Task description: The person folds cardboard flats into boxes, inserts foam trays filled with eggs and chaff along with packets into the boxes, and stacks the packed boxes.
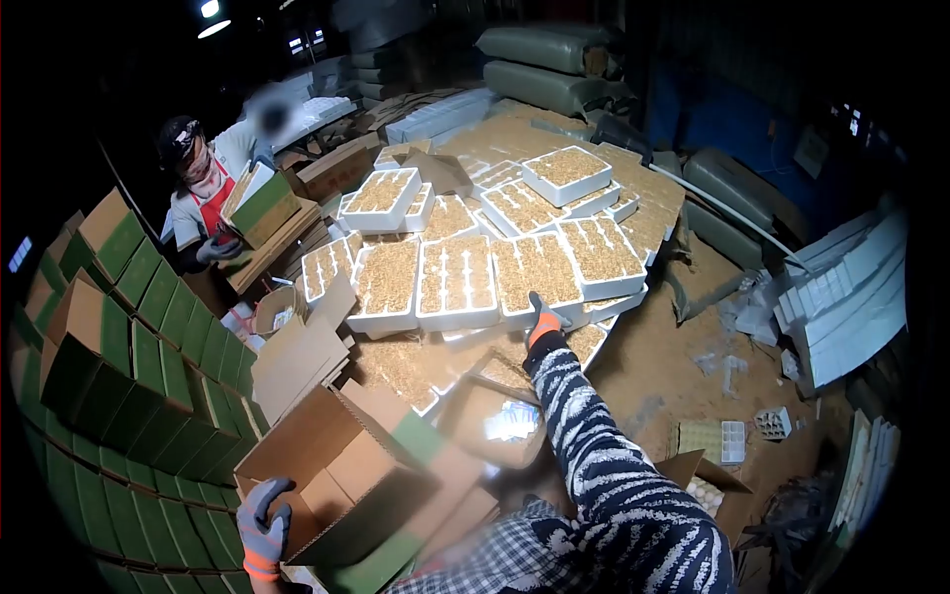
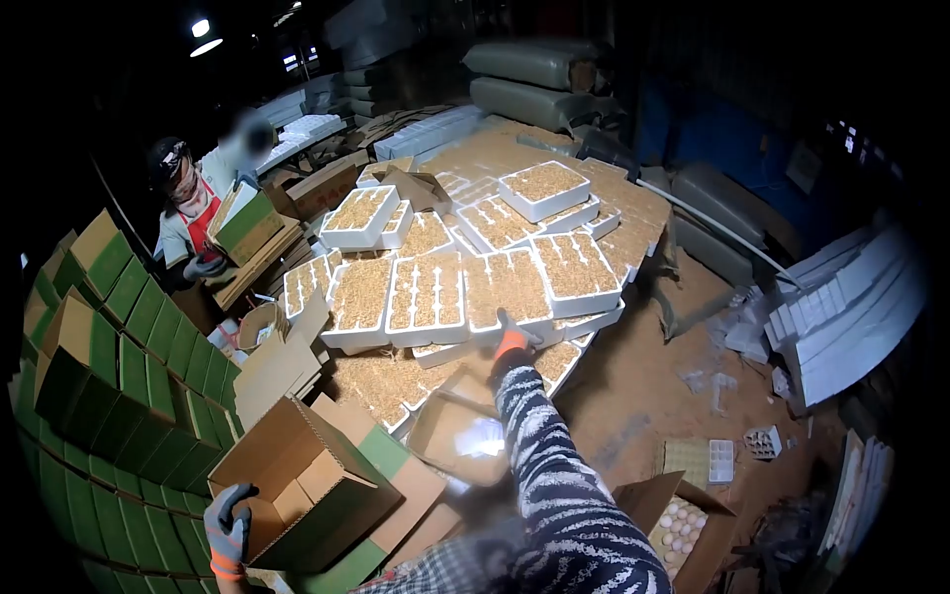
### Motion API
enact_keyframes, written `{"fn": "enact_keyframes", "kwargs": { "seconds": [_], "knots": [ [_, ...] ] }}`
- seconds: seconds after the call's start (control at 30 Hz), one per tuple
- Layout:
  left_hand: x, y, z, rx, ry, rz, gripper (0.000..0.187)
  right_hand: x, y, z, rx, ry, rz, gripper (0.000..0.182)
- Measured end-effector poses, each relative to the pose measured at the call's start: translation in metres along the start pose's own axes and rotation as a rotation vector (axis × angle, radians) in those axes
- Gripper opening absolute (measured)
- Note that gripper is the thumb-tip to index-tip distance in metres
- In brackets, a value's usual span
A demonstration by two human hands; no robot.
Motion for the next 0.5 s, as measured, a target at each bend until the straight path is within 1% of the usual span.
{"fn": "enact_keyframes", "kwargs": {
  "seconds": [0.03,0.07,0.13,0.17,0.2,0.23,0.27,0.3,0.33,0.4,0.43,0.47,0.5],
  "knots": [
    [-0.004,0.002,-0.009,-0.026,0.007,0.124,0.041,0.005,-0.009,0.003,0.065,-0.021,0.094,0.077],
    [-0.009,0.006,-0.018,-0.085,0.047,0.214,0.043,0.013,-0.006,0.008,0.141,-0.049,0.058,0.071],
    [-0.011,0.01,-0.026,-0.059,0.088,0.423,0.041,0.023,0.015,0.016,0.387,-0.084,-0.31,0.06],
    [-0.014,0.015,-0.038,-0.054,0.094,0.414,0.045,0.023,0.026,0.02,0.454,-0.083,-0.436,0.055],
    [-0.016,0.013,-0.044,-0.053,0.099,0.421,0.045,0.041,0.031,0.034,0.498,-0.036,-0.423,0.056],
    [-0.019,0.011,-0.054,-0.109,0.157,0.472,0.048,0.017,0.054,0.03,0.503,0.041,-0.44,0.057],
    [-0.022,0.009,-0.066,-0.164,0.214,0.526,0.051,-0.026,0.085,0.017,0.507,0.117,-0.46,0.059],
    [-0.029,0.006,-0.085,-0.325,0.241,0.478,0.055,-0.052,0.108,0.009,0.509,0.233,-0.475,0.06],
    [-0.031,0.003,-0.092,-0.469,0.301,0.444,0.058,-0.073,0.129,-0.001,0.505,0.345,-0.494,0.061],
    [-0.034,-0.008,-0.095,-0.992,0.408,0.373,0.059,-0.111,0.164,-0.021,0.413,0.318,-0.581,0.055],
    [-0.034,-0.01,-0.09,-0.985,0.419,0.405,0.059,-0.112,0.175,-0.034,0.405,0.242,-0.7,0.052],
    [-0.031,-0.014,-0.084,-0.921,0.4,0.395,0.063,-0.119,0.183,-0.044,0.396,0.166,-0.813,0.05],
    [-0.028,-0.017,-0.082,-0.861,0.38,0.383,0.066,-0.146,0.187,-0.062,0.337,0.182,-0.882,0.045]
  ]
}}
Point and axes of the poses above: each hand's wrist, its own x-axis towards the middle knuckle, its own y-axis out of the back of the hand, z = x × y, the point moved 2 cm from there along x, towards the middle knuckle, and after that the axes turned 3 degrees about -x, right-handed, at the moved point
